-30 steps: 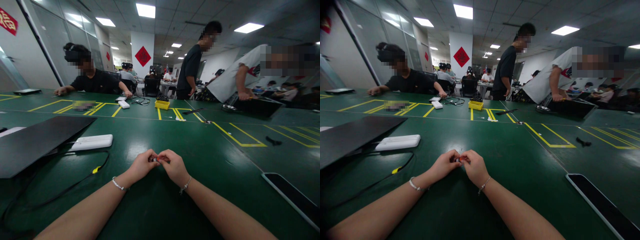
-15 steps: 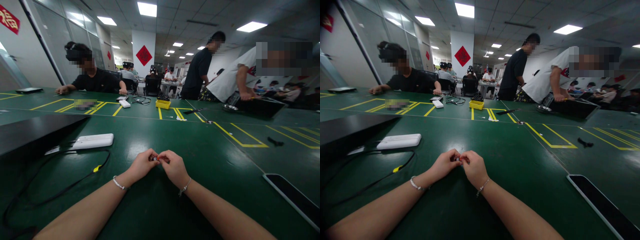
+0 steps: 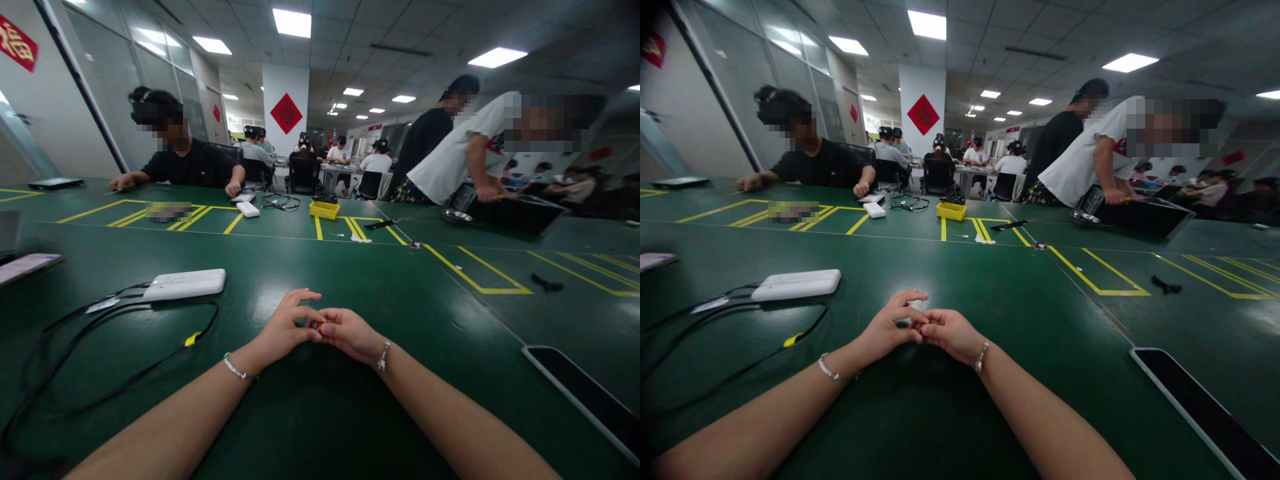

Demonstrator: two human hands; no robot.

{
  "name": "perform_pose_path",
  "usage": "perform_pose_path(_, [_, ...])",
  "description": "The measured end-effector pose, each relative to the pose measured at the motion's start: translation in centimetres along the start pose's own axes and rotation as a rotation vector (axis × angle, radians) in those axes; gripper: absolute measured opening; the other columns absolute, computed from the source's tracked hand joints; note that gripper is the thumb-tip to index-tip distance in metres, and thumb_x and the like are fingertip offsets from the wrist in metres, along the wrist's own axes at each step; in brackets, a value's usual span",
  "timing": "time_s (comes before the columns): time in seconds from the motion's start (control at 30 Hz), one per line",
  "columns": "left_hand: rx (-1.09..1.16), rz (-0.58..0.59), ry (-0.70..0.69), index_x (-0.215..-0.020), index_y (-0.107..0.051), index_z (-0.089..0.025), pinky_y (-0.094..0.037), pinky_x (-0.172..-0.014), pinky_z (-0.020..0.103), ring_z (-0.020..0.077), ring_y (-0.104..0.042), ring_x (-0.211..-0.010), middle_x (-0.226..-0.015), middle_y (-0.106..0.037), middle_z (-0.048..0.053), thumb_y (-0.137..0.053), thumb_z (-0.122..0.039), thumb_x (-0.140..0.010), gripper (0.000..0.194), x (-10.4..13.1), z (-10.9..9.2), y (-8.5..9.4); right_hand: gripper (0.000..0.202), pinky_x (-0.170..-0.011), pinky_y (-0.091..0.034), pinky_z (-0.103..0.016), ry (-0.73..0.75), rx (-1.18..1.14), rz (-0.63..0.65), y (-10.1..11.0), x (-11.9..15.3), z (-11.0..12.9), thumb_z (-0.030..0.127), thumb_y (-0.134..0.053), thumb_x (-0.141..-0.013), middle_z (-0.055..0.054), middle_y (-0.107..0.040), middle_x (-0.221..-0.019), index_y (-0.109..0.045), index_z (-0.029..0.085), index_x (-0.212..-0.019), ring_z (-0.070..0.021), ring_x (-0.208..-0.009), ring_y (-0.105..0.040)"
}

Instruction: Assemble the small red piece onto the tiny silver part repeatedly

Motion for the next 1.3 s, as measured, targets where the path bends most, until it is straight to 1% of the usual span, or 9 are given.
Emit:
perform_pose_path(0.17, [0.04, 0.008, 0.019, -0.079, -0.065, -0.025, -0.029, -0.094, 0.043, 0.022, -0.042, -0.109, -0.11, -0.055, 0.003, -0.07, -0.018, -0.058, 0.023, 0.0, 0.0, -0.1, 0.026, -0.072, -0.043, -0.025, 0.018, 0.029, -0.023, 0.3, -0.3, -0.2, 0.025, -0.069, -0.061, -0.002, -0.058, -0.077, -0.06, 0.011, -0.081, -0.0086, -0.069, -0.054])
perform_pose_path(0.3, [0.022, -0.058, 0.003, -0.091, -0.059, -0.023, -0.035, -0.09, 0.038, 0.0193, -0.048, -0.101, -0.105, -0.056, 0.005, -0.066, -0.017, -0.062, 0.03, 0.1, -0.6, 0.2, 0.024, -0.074, -0.043, -0.025, 0.053, -0.016, -0.117, 0.7, -0.4, 0.0, 0.025, -0.064, -0.066, -0.004, -0.059, -0.085, -0.059, 0.013, -0.086, -0.0096, -0.074, -0.055])
perform_pose_path(0.37, [-0.026, -0.105, -0.008, -0.094, -0.056, -0.021, -0.036, -0.089, 0.037, 0.019, -0.048, -0.1, -0.105, -0.056, 0.005, -0.065, -0.016, -0.063, 0.033, 0.2, -0.9, 0.5, 0.025, -0.073, -0.043, -0.025, 0.053, -0.054, -0.134, 0.8, -0.5, 0.1, 0.024, -0.063, -0.068, -0.005, -0.059, -0.088, -0.058, 0.014, -0.09, -0.0096, -0.076, -0.055])
perform_pose_path(0.47, [-0.121, -0.15, -0.03, -0.087, -0.057, -0.021, -0.036, -0.088, 0.036, 0.0181, -0.047, -0.1, -0.104, -0.056, 0.004, -0.06, -0.014, -0.067, 0.022, 0.3, -1.5, 0.8, 0.026, -0.074, -0.043, -0.026, 0.041, -0.06, -0.117, 0.7, -0.5, 0.1, 0.024, -0.061, -0.07, -0.005, -0.059, -0.089, -0.058, 0.014, -0.094, -0.0095, -0.076, -0.056])
perform_pose_path(0.57, [-0.175, -0.149, -0.061, -0.081, -0.058, -0.021, -0.037, -0.087, 0.034, 0.0174, -0.048, -0.098, -0.102, -0.056, 0.004, -0.056, -0.015, -0.072, 0.012, 0.4, -1.9, 0.9, 0.024, -0.074, -0.043, -0.026, 0.021, -0.038, -0.08, 0.5, -0.4, 0.0, 0.025, -0.059, -0.072, -0.004, -0.06, -0.086, -0.058, 0.014, -0.094, -0.01, -0.078, -0.056])
perform_pose_path(0.77, [-0.18, -0.164, -0.089, -0.081, -0.058, -0.021, -0.038, -0.085, 0.033, 0.017, -0.049, -0.096, -0.1, -0.057, 0.004, -0.055, -0.016, -0.073, 0.01, 0.5, -2.5, 1.2, 0.019, -0.07, -0.043, -0.024, 0.022, -0.005, -0.022, 0.1, -0.4, -0.1, 0.027, -0.056, -0.075, -0.003, -0.059, -0.077, -0.059, 0.012, -0.086, -0.0092, -0.073, -0.056])
perform_pose_path(0.87, [-0.178, -0.167, -0.103, -0.081, -0.057, -0.02, -0.039, -0.084, 0.033, 0.0171, -0.05, -0.095, -0.099, -0.058, 0.004, -0.056, -0.015, -0.071, 0.011, 0.5, -2.6, 1.1, 0.02, -0.067, -0.044, -0.024, 0.042, 0.024, -0.037, 0.3, -0.5, -0.2, 0.029, -0.056, -0.074, -0.003, -0.058, -0.076, -0.059, 0.011, -0.083, -0.0092, -0.071, -0.055])
perform_pose_path(1.07, [-0.196, -0.18, -0.121, -0.085, -0.057, -0.021, -0.04, -0.083, 0.035, 0.0174, -0.051, -0.094, -0.098, -0.058, 0.004, -0.055, -0.016, -0.071, 0.015, 0.4, -2.3, 1.0, 0.023, -0.061, -0.044, -0.024, 0.049, 0.065, -0.131, 0.8, -0.5, -0.4, 0.03, -0.062, -0.069, -0.002, -0.055, -0.076, -0.059, 0.012, -0.083, -0.0094, -0.068, -0.053])
perform_pose_path(1.3, [-0.224, -0.187, -0.14, -0.081, -0.06, -0.021, -0.041, -0.082, 0.035, 0.0175, -0.053, -0.091, -0.095, -0.06, 0.004, -0.058, -0.019, -0.071, 0.011, 0.4, -2.6, 1.2, 0.022, -0.059, -0.043, -0.023, 0.06, 0.093, -0.136, 0.6, -0.5, -0.2, 0.03, -0.061, -0.07, -0.002, -0.055, -0.075, -0.058, 0.012, -0.083, -0.0091, -0.068, -0.053])
Point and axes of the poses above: each hand's wrist, its own x-axis away from the middle knuckle, its own y-axis out of the back of the hand, z = x × y, the point moved 7 cm from there along -x, towards the middle knuckle
